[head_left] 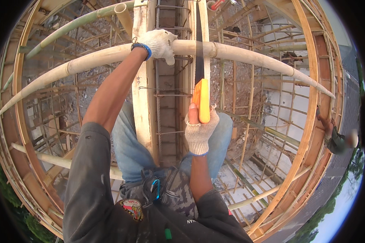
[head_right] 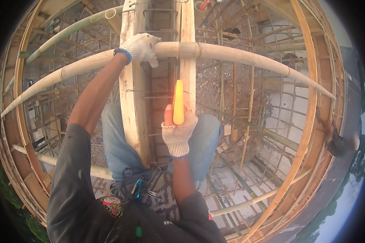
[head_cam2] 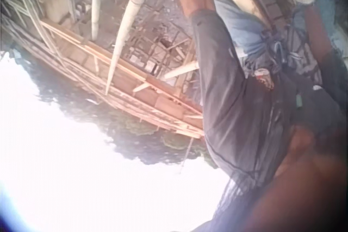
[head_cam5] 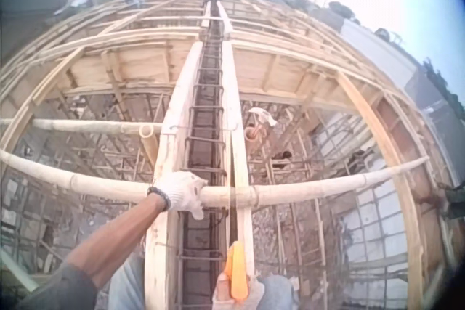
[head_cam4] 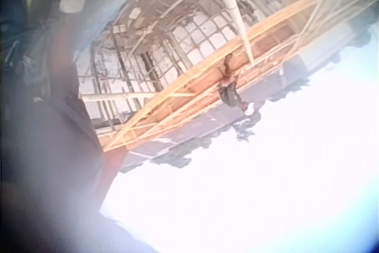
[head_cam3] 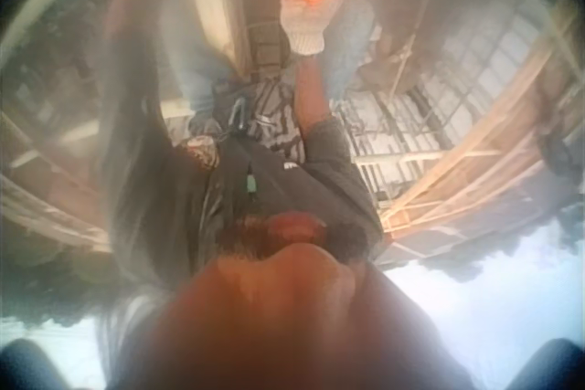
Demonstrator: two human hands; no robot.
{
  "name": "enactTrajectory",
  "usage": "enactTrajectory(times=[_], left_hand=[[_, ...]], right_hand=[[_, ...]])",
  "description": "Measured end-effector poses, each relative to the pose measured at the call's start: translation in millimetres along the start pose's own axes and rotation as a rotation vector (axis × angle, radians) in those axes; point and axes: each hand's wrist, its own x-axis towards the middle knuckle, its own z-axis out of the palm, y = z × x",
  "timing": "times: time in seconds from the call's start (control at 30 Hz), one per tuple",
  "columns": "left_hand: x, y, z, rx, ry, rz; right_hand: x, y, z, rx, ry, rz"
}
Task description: The person works on a bamboo roof framework, using a hammer to secure joints and a hand saw to cut bamboo poles. They reposition bamboo pieces and align them within the structure while seated on the framework.
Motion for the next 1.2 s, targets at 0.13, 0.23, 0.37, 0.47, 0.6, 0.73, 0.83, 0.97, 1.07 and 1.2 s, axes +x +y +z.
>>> enactTrajectory(times=[0.13, 0.23, 0.37, 0.47, 0.6, 0.73, 0.83, 0.97, 1.07, 1.2], left_hand=[[5, -4, -7, -0.037, -0.061, -0.005], [6, 1, -16, -0.051, -0.119, -0.036], [15, -10, -19, -0.268, -0.185, -0.065], [13, -8, -17, -0.19, -0.192, -0.104], [16, -5, -23, -0.229, -0.255, -0.056], [6, 0, -29, -0.326, -0.254, -0.079], [12, -3, -28, -0.304, -0.311, -0.106], [12, -6, -11, -0.15, -0.17, -0.044], [16, -3, -12, -0.113, -0.119, -0.034], [12, -6, -16, -0.16, -0.101, -0.016]], right_hand=[[-12, 17, -1, -0.104, -0.081, -0.028], [-48, 30, -25, -0.091, -0.103, 0.025], [-19, 17, -15, -0.17, -0.124, -0.097], [26, 9, 6, -0.086, -0.106, -0.003], [10, 30, 11, -0.051, -0.055, 0.007], [-50, 26, -13, -0.255, -0.063, -0.183], [-57, 31, -24, -0.251, -0.131, -0.138], [9, 24, 2, -0.051, -0.074, -0.013], [78, 14, 40, 0.029, -0.031, -0.093], [51, 13, 30, 0.005, -0.074, 0.034]])
